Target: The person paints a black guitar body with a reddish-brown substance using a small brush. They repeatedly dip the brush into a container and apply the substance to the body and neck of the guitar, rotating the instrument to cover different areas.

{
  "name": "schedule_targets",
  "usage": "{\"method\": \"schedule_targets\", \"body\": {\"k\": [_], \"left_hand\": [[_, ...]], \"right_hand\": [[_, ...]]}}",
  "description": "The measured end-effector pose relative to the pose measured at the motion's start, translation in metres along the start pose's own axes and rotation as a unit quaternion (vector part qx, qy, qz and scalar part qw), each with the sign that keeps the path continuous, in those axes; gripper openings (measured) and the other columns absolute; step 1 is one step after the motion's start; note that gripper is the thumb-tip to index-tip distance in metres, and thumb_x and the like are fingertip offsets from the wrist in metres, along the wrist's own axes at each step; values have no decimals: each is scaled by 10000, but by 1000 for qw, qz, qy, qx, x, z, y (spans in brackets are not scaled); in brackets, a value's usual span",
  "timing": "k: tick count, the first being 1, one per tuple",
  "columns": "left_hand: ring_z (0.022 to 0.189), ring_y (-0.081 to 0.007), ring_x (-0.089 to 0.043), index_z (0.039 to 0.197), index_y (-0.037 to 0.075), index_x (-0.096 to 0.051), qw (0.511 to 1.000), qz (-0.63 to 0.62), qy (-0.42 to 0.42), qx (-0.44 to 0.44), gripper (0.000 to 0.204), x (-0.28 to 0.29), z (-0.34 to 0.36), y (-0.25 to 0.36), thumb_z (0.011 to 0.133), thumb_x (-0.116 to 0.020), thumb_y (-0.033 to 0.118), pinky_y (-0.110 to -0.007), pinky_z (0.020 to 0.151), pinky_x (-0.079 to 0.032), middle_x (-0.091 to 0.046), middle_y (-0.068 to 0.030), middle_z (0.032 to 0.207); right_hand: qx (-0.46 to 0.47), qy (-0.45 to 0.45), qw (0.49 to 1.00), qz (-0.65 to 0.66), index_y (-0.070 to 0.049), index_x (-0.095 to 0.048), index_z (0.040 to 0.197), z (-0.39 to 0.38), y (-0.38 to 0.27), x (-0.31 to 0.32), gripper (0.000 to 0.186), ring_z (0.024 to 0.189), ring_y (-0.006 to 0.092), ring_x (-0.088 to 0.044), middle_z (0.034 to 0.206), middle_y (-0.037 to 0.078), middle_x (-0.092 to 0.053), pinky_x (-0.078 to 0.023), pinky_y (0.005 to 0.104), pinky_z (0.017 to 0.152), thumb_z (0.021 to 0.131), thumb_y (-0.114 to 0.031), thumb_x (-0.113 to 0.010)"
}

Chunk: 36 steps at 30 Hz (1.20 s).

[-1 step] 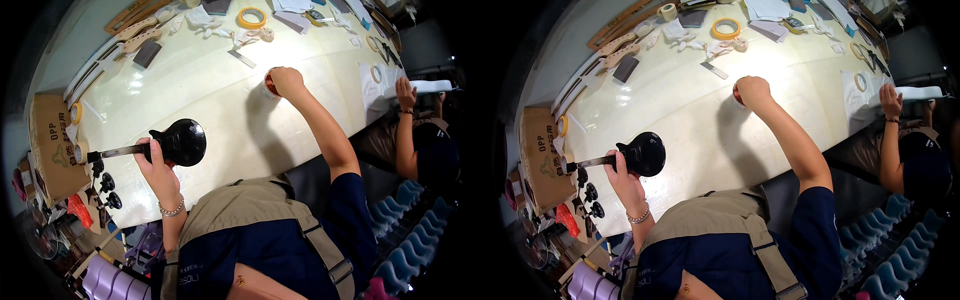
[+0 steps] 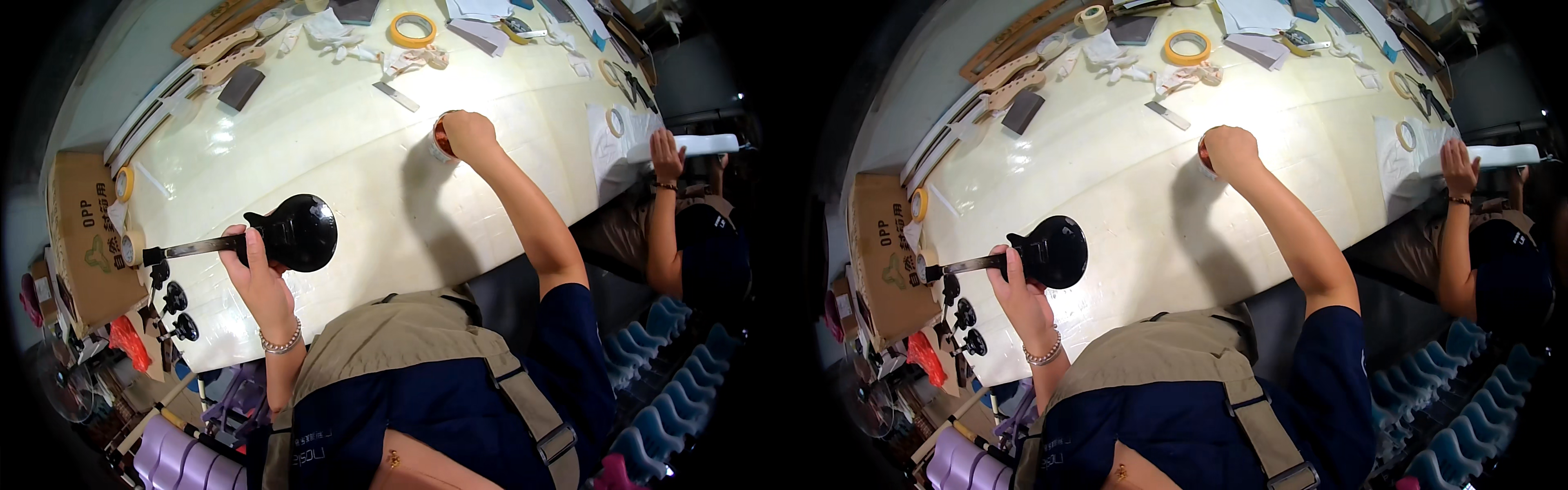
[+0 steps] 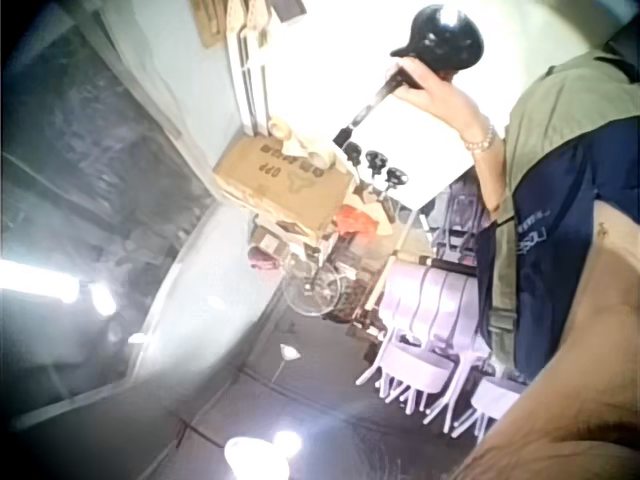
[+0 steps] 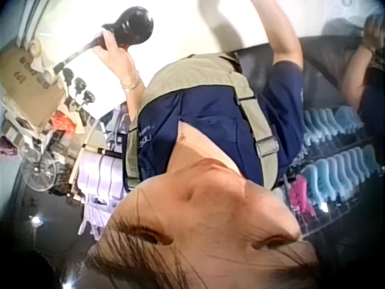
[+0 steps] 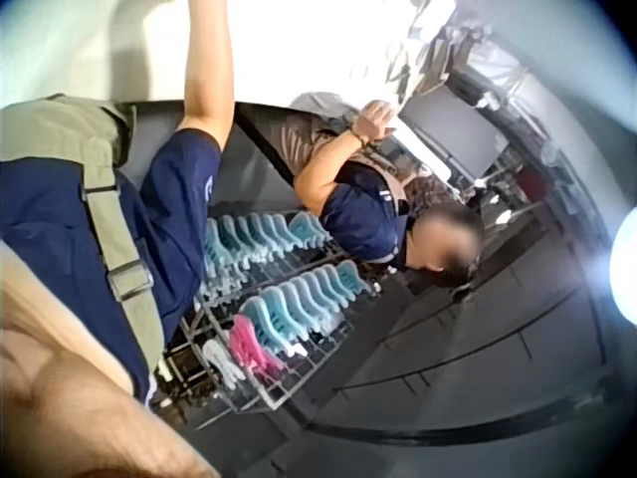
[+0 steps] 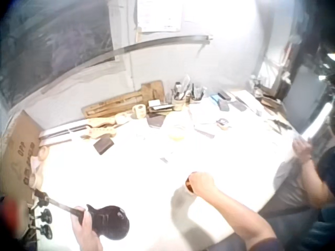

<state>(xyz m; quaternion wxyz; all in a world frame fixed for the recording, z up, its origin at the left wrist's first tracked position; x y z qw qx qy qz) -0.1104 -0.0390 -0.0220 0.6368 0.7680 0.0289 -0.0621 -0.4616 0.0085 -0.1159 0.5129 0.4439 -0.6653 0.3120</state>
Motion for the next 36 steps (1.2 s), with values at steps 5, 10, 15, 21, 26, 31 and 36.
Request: {"method": "schedule_targets", "body": {"k": [5,10,15,21,26,31,36], "left_hand": [[723,-104,-566,1088,99,-453,1000,-15,13,6,216,-3,-3,2,911,-519,203,-218,525,-451,-539,-19,890],[691,-86,-542,1084,99,-456,1000,-10,20,14,229,-5,-5,1,906,-530,223,-200,495,-406,-536,-10,872],[713,-102,-557,1092,112,-444,1000,-19,2,-1,228,1,-3,1,909,-524,224,-216,512,-449,-530,-18,905],[762,-130,-582,1106,123,-424,999,-39,-6,-24,230,7,-2,5,915,-509,219,-248,549,-500,-520,-30,944],[759,-138,-587,1099,119,-409,998,-61,-10,-14,223,2,-4,4,915,-505,199,-258,544,-517,-514,-36,934],[743,-145,-602,1138,117,-341,995,-79,-52,1,327,-13,-13,5,882,-544,117,-286,506,-549,-517,-68,918],[712,-149,-609,1140,96,-318,991,-91,-92,13,362,-22,-20,8,871,-561,106,-290,489,-541,-535,-84,913]], "right_hand": [[-50,-2,996,79,-63,-645,812,-2,7,-3,171,808,281,-644,857,135,-660,-522,346,670,652,-97,-698],[-72,-4,991,116,-56,-646,830,5,21,-15,128,783,298,-641,836,156,-656,-518,371,668,713,-105,-639],[-78,-3,980,184,-48,-671,763,4,28,-12,80,731,306,-635,787,169,-651,-505,382,652,712,-99,-635],[-80,-84,985,129,-44,-663,811,-15,29,4,129,771,267,-654,790,133,-665,-528,348,672,737,-131,-603],[-73,16,964,256,16,-649,806,-49,40,39,126,538,140,-578,653,102,-623,-449,270,497,747,-96,-652],[-15,27,878,478,20,-615,877,-103,10,69,109,567,86,-519,682,40,-591,-428,214,522,818,-71,-607],[48,36,805,591,16,-578,924,-132,-20,61,94,631,61,-505,748,17,-585,-424,198,567,848,-38,-571]]}}
Point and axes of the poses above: each hand's wrist, its own z-axis towards the middle knuckle, its own x-axis out of the back of the hand, y = z × x, the point moved 8 cm from there along z, towards the middle knuckle
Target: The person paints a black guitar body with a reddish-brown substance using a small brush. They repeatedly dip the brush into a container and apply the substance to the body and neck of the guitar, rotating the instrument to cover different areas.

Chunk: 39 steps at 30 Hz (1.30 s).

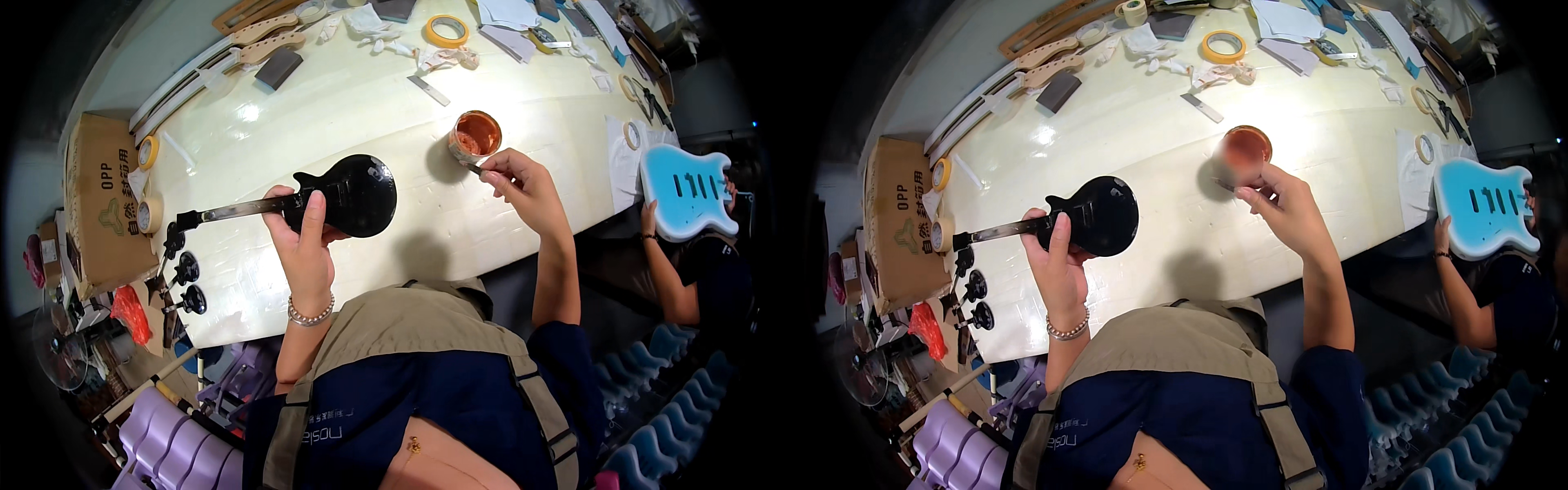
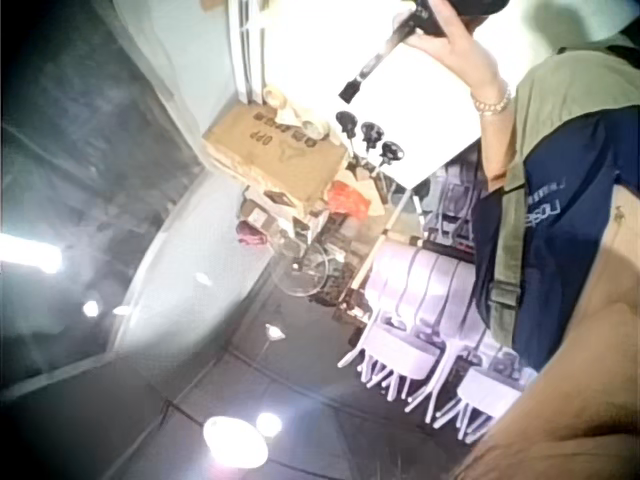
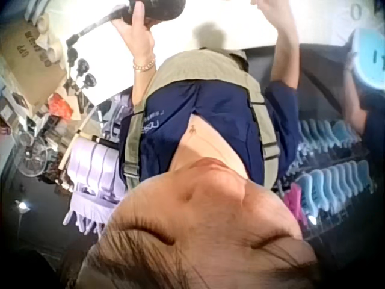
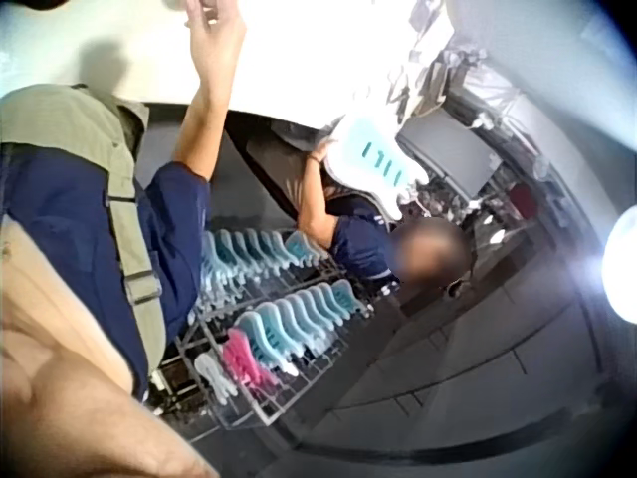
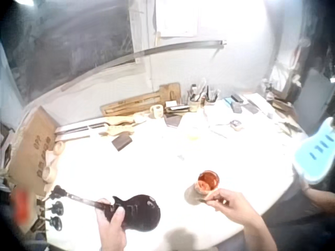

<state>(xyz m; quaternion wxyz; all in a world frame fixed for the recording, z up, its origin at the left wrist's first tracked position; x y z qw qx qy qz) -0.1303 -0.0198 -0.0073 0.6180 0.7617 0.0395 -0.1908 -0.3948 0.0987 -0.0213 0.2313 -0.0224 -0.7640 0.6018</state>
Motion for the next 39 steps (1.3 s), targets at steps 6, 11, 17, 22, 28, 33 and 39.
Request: {"method": "schedule_targets", "body": {"k": [6,11,17,22,28,33,39], "left_hand": [[728,-148,-608,1134,93,-335,999,35,1,8,341,5,-3,-6,875,-556,118,-279,487,-534,-534,-76,906],[805,-154,-608,1151,55,-370,981,142,-132,25,338,-17,7,-27,865,-551,54,-256,585,-552,-563,-100,958],[956,-156,-588,1111,37,-379,905,48,-370,205,258,-76,3,-134,889,-508,60,-262,713,-533,-539,-169,1191],[913,-125,-586,1143,79,-371,867,5,-401,295,304,-111,-4,-194,892,-534,135,-274,692,-534,-487,-96,1252],[896,-116,-572,1183,117,-359,864,-120,-347,346,362,-121,7,-222,890,-559,190,-279,675,-528,-510,-14,1059],[890,-101,-565,1185,124,-359,879,-148,-307,333,353,-131,1,-225,896,-548,198,-281,685,-528,-514,-10,1049],[888,-107,-575,1181,121,-356,884,-152,-296,329,345,-142,-4,-224,901,-540,204,-285,685,-529,-519,-15,1059]], "right_hand": [[36,140,945,-292,-43,-625,922,29,35,46,133,693,176,-576,810,55,-612,-457,298,616,793,-20,-601],[127,53,823,-551,-111,-672,812,69,51,20,141,774,231,-580,798,51,-598,-476,340,664,718,-48,-588],[60,-74,795,-599,-163,-663,814,102,59,-9,113,912,208,-593,979,35,-629,-505,303,722,706,-176,-632],[110,-75,780,-612,-115,-653,803,106,72,-15,184,852,221,-618,931,84,-635,-517,322,660,666,-236,-663],[118,-85,789,-597,-83,-671,734,105,57,-17,93,827,223,-616,836,76,-623,-516,322,651,664,-145,-664],[139,-102,786,-594,-55,-657,737,106,76,-21,254,785,230,-626,794,90,-641,-515,326,632,582,-244,-725],[78,-190,809,-550,-47,-658,760,103,80,-16,337,802,248,-624,811,100,-641,-513,333,667,558,-285,-784]]}}
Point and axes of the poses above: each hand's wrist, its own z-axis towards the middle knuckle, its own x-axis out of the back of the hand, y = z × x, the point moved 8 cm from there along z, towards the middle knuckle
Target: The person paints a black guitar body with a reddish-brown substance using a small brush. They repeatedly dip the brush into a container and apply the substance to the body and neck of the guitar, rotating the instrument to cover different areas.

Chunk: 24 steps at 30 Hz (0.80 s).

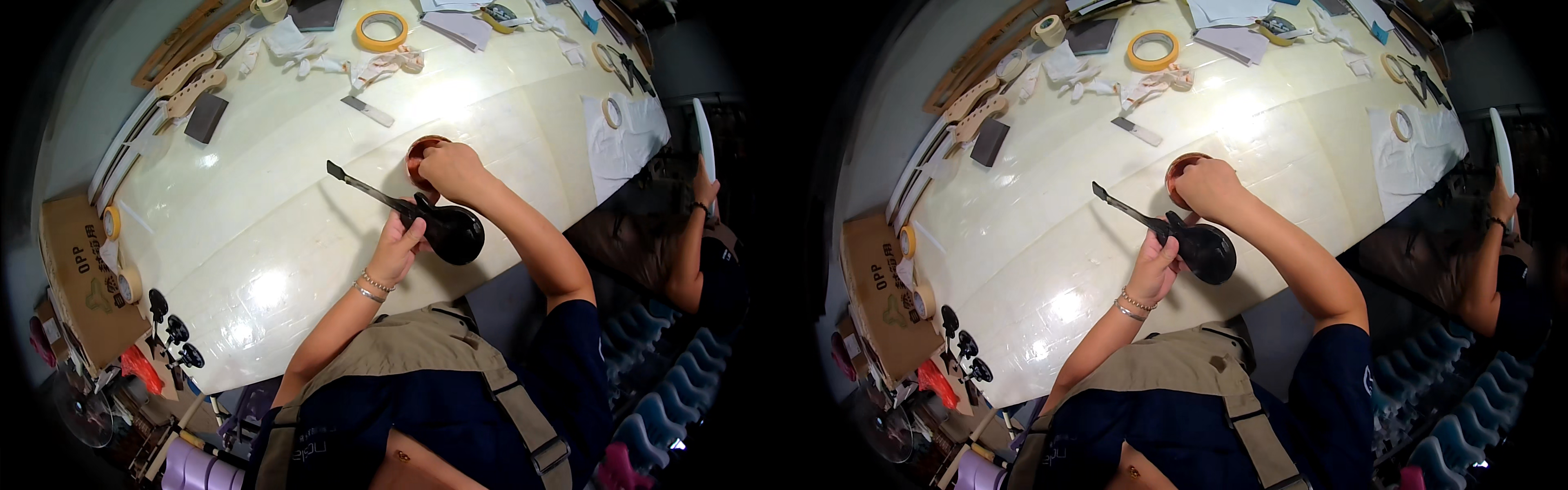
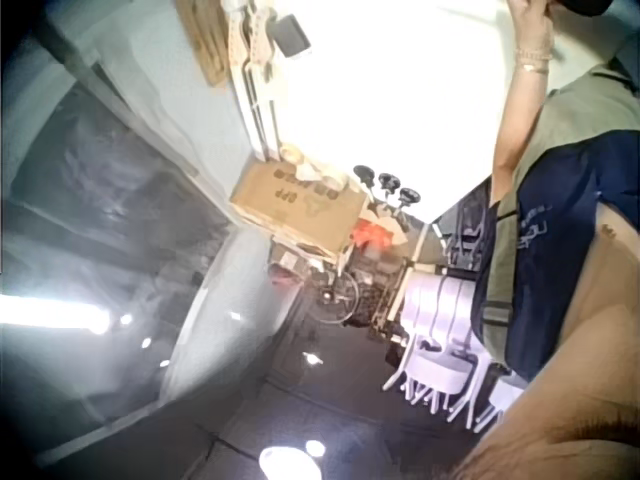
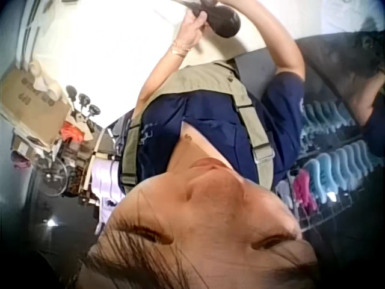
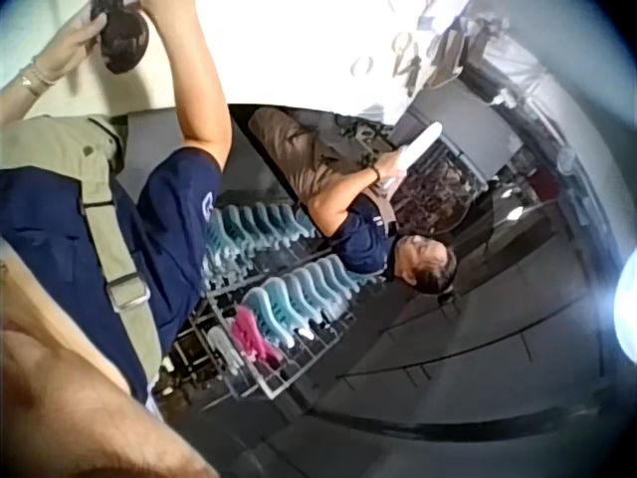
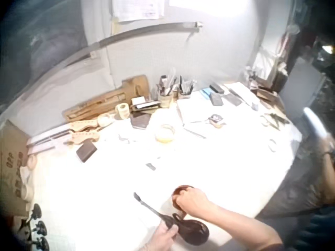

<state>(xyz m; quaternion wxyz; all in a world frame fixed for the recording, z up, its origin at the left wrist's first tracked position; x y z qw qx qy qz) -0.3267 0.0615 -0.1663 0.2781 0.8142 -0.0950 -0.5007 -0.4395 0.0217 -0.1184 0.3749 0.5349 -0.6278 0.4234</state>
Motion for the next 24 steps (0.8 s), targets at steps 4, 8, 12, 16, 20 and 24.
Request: {"method": "schedule_targets", "body": {"k": [4,8,12,16,20,24], "left_hand": [[877,-113,-586,1187,115,-348,1000,-13,-4,-16,342,-1,2,-1,906,-528,189,-288,684,-531,-528,-24,1061],[877,-116,-587,1191,114,-345,999,-23,7,-21,341,-1,5,-1,906,-524,174,-281,680,-528,-528,-26,1059],[882,-113,-575,1195,112,-343,1000,-27,4,-2,352,4,3,-6,902,-529,170,-277,683,-520,-516,-29,1072],[902,-95,-543,1194,108,-342,1000,13,-8,11,373,5,-3,-8,893,-550,179,-270,687,-511,-497,-20,1080],[919,-94,-530,1126,105,-395,994,102,-24,-31,316,8,-5,1,866,-571,142,-243,730,-469,-262,-144,1417],[874,-85,-506,1081,82,-418,970,211,-79,-93,295,3,-9,23,843,-588,112,-209,748,-420,-22,-187,1487]], "right_hand": [[31,3,999,-18,-36,-655,801,0,-2,-3,416,843,254,-617,846,107,-641,-511,339,685,543,-327,-802],[46,-7,999,-14,-25,-649,817,3,-3,-5,442,860,252,-612,860,110,-640,-510,338,691,539,-332,-804],[46,-27,999,2,-35,-657,810,2,-1,-10,301,853,252,-613,869,96,-640,-514,338,674,588,-216,-751],[24,59,997,-34,-53,-637,731,-8,1,17,104,789,256,-626,809,87,-640,-512,337,621,632,-77,-660],[-6,68,998,7,-61,-615,702,-6,8,10,88,706,263,-628,744,104,-616,-503,350,576,626,-18,-614],[-26,100,994,22,-70,-630,647,-9,6,6,18,657,226,-634,689,90,-626,-508,321,520,632,-75,-640]]}}
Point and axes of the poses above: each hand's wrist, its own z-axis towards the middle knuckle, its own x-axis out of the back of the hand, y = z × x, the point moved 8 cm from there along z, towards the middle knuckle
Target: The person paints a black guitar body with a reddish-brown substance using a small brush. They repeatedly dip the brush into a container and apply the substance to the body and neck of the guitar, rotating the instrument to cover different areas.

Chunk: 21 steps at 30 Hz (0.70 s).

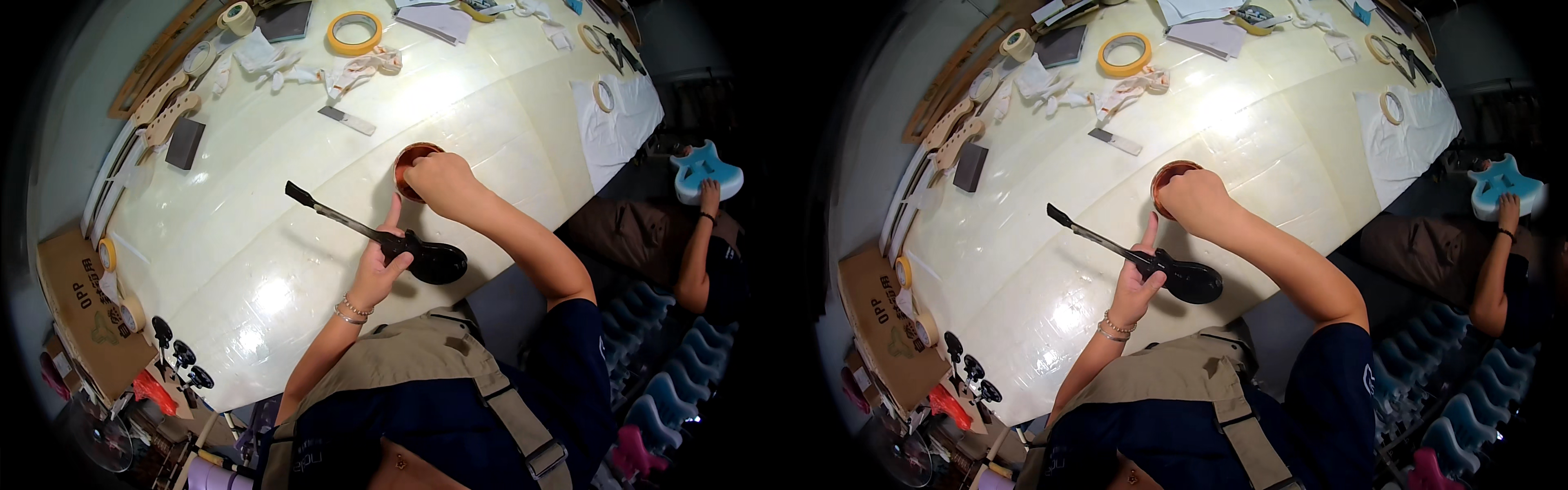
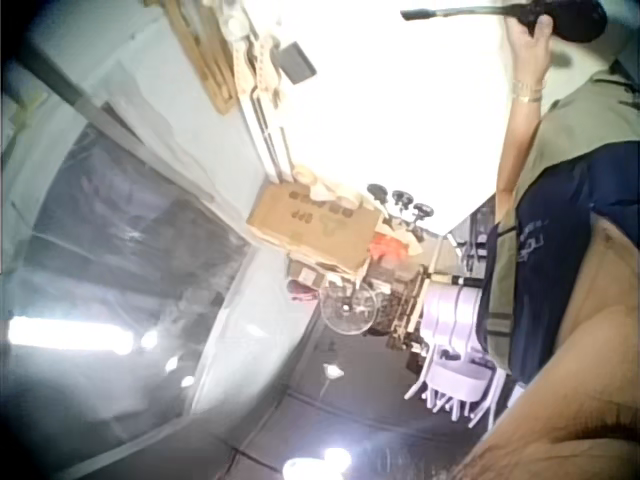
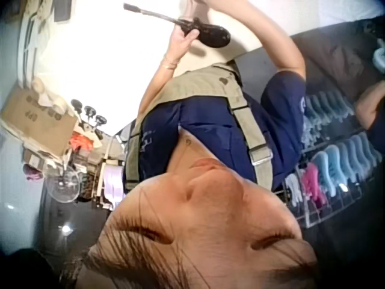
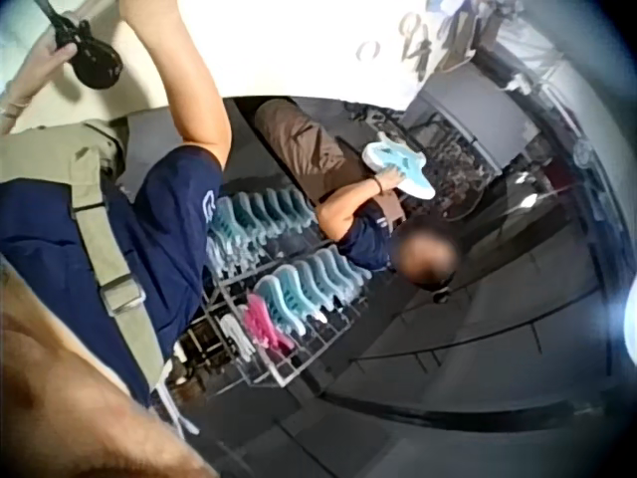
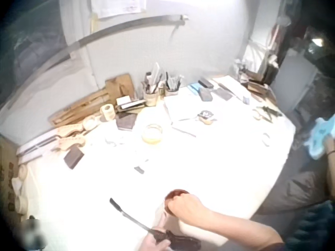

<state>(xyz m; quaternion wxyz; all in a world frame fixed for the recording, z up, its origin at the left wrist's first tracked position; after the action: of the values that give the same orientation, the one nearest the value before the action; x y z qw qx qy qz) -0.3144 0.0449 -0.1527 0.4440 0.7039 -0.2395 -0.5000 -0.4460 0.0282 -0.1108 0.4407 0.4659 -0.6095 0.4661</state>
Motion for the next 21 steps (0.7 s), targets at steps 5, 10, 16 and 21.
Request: {"method": "schedule_targets", "body": {"k": [5,10,16,21], "left_hand": [[785,-284,-613,914,58,-562,937,344,-50,-27,190,-3,6,13,770,-648,148,-321,694,-479,-530,-169,1208],[1145,-329,-502,917,18,-537,939,336,-76,12,204,-9,10,1,774,-645,115,-300,865,-417,-380,-300,1305],[723,-272,-606,930,40,-549,912,405,-41,-56,198,-11,10,0,792,-632,155,-334,628,-477,-608,-79,899],[710,-269,-603,930,43,-549,917,399,-10,-27,191,-14,12,-2,796,-623,157,-340,611,-475,-605,-68,884]], "right_hand": [[-23,49,999,1,-73,-645,731,-3,-1,22,122,741,251,-602,795,88,-611,-504,338,597,613,-47,-651],[-21,61,998,3,-75,-631,648,0,10,21,82,688,237,-599,723,87,-605,-490,323,549,583,-106,-670],[23,46,998,-43,-82,-626,638,4,-2,3,69,716,220,-598,729,70,-603,-485,308,564,588,-108,-665],[58,21,994,-90,-90,-626,633,6,-9,-2,39,741,204,-595,693,44,-589,-475,300,580,604,-104,-647]]}}
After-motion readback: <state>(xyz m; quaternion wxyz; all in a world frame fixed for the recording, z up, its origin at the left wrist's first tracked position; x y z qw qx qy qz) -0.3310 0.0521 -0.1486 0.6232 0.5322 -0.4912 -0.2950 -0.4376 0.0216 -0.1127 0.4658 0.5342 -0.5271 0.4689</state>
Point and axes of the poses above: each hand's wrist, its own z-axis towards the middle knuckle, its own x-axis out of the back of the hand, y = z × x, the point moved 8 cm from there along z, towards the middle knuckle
